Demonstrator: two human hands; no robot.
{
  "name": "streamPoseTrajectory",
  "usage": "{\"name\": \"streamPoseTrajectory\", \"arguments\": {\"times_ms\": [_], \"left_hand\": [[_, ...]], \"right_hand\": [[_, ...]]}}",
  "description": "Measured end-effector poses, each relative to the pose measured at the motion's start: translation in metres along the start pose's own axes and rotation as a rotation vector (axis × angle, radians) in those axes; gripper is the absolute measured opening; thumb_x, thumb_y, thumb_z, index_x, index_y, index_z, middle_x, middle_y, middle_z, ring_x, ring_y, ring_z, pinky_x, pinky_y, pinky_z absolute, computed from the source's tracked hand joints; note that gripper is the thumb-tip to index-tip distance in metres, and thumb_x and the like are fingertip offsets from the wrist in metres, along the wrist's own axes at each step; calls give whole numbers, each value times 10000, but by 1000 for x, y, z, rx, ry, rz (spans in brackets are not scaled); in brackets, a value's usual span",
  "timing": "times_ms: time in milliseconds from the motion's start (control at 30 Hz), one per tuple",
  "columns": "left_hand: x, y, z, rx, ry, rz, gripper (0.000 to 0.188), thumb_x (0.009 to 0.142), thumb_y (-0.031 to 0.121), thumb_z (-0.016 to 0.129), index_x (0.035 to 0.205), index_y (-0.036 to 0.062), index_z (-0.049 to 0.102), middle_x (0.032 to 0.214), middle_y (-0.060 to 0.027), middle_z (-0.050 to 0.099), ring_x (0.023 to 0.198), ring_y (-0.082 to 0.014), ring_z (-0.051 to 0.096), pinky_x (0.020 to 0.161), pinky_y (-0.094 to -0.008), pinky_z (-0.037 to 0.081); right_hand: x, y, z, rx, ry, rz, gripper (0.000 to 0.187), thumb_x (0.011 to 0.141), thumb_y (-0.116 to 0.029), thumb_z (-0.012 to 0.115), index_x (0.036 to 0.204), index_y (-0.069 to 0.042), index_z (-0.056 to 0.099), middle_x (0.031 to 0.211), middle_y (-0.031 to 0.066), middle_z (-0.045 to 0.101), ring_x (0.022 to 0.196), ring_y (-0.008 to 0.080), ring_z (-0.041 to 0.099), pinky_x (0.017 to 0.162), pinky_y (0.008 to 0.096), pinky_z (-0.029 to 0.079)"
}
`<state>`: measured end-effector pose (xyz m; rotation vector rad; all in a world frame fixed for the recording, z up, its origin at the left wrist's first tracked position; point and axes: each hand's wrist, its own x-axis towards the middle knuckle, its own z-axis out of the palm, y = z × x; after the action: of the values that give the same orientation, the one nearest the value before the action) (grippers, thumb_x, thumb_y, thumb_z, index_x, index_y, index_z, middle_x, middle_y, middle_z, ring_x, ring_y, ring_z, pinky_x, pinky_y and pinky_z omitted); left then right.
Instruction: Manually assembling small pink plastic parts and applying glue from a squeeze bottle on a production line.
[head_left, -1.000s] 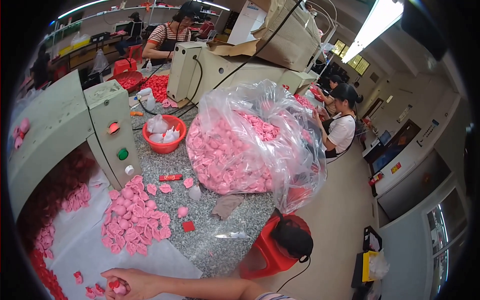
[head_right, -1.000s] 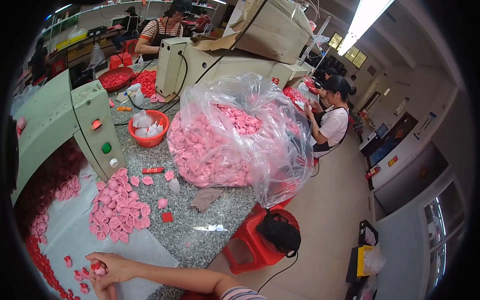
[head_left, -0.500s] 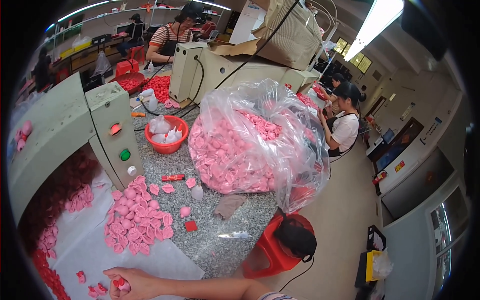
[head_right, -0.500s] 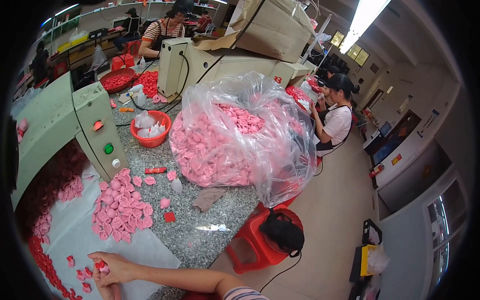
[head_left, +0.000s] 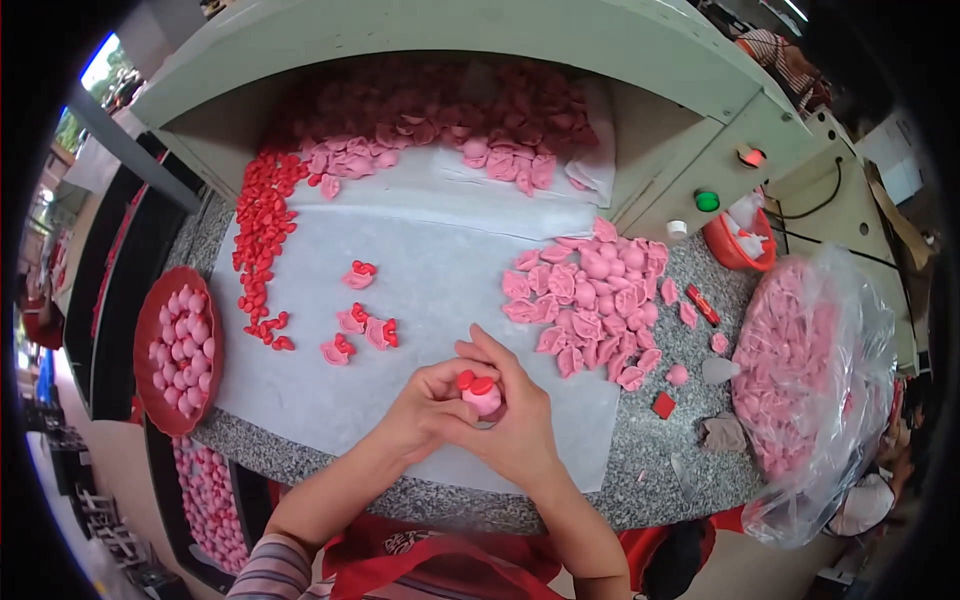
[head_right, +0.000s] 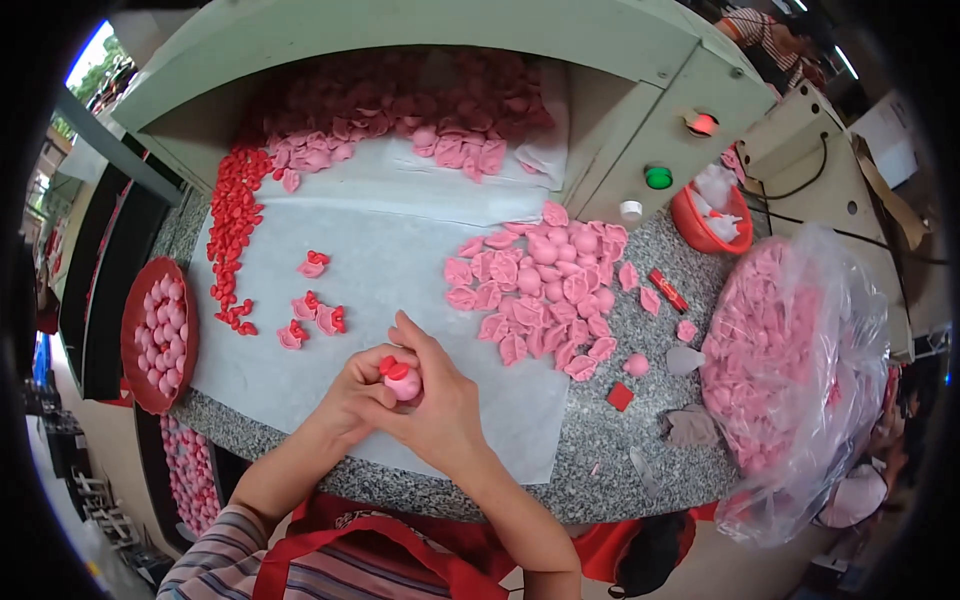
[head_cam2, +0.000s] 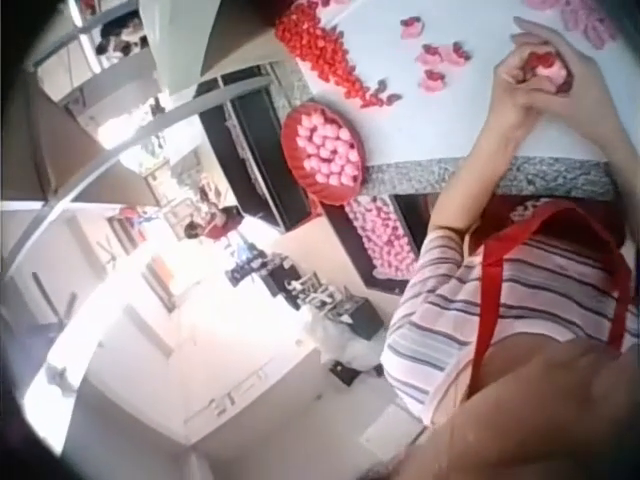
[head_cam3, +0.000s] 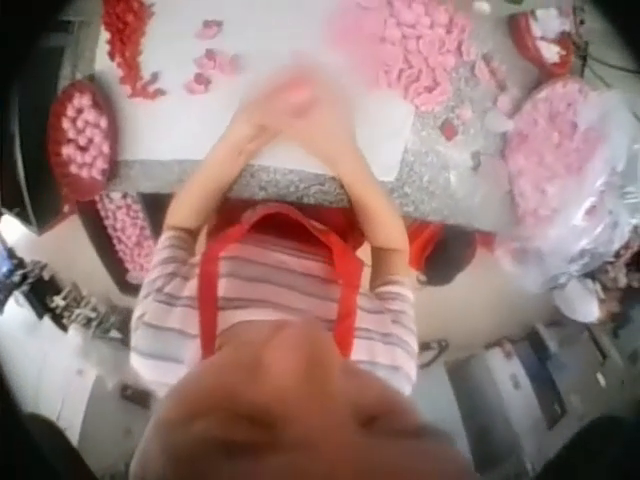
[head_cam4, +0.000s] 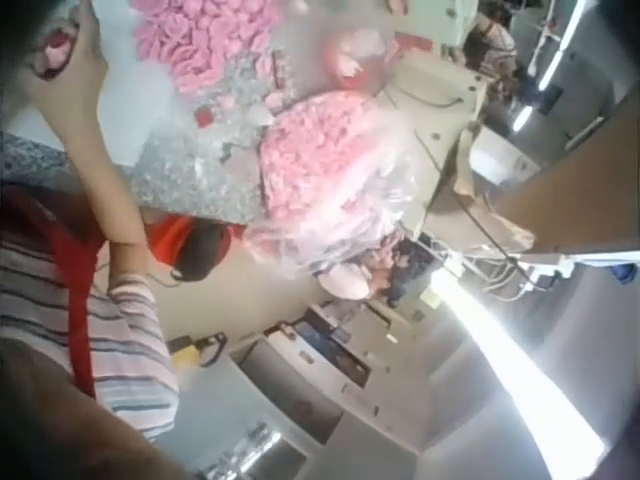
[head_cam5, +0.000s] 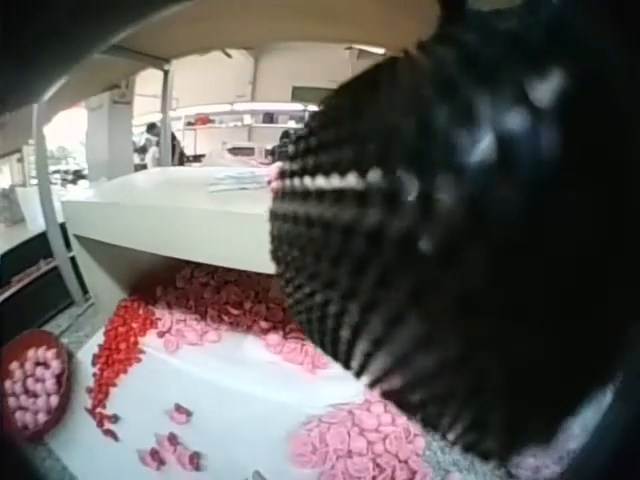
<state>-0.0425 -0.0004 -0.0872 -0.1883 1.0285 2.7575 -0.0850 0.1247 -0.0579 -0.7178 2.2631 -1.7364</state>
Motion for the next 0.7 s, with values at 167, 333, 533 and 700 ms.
{"name": "streamPoseTrajectory", "arguments": {"times_ms": [167, 333, 533, 700], "left_hand": [[-6, -10, -3, -96, -67, -2, 287, 738, 23, 624, 1017, 5, 563, 955, -60, 604, 881, -140, 579, 781, -278, 475], [-1, -16, -10, -68, -132, 39, 280, 755, 21, 606, 1030, 11, 561, 942, -57, 603, 863, -132, 576, 797, -267, 468], [2, 5, -4, -187, -39, 189, 326, 754, 41, 630, 1071, 36, 554, 1002, -82, 589, 924, -195, 580, 825, -337, 467], [1, 6, -11, -222, -129, 196, 343, 742, 51, 660, 1069, 45, 559, 1068, -88, 555, 949, -199, 557, 842, -334, 446]], "right_hand": [[-6, -7, 9, -65, 34, 5, 546, 628, -141, 743, 1101, -10, 504, 1061, 163, 585, 926, 225, 602, 776, 300, 486], [-4, -5, 2, -36, 48, -75, 488, 646, -130, 720, 1067, -2, 511, 1130, 178, 546, 978, 237, 580, 799, 324, 476], [4, -15, -12, -30, 203, -207, 448, 601, -109, 773, 966, -24, 527, 1023, 141, 526, 949, 223, 525, 800, 308, 427], [0, -5, -5, 170, 95, -171, 300, 627, 33, 717, 860, -37, 541, 836, 64, 489, 773, 149, 473, 686, 261, 402]]}}
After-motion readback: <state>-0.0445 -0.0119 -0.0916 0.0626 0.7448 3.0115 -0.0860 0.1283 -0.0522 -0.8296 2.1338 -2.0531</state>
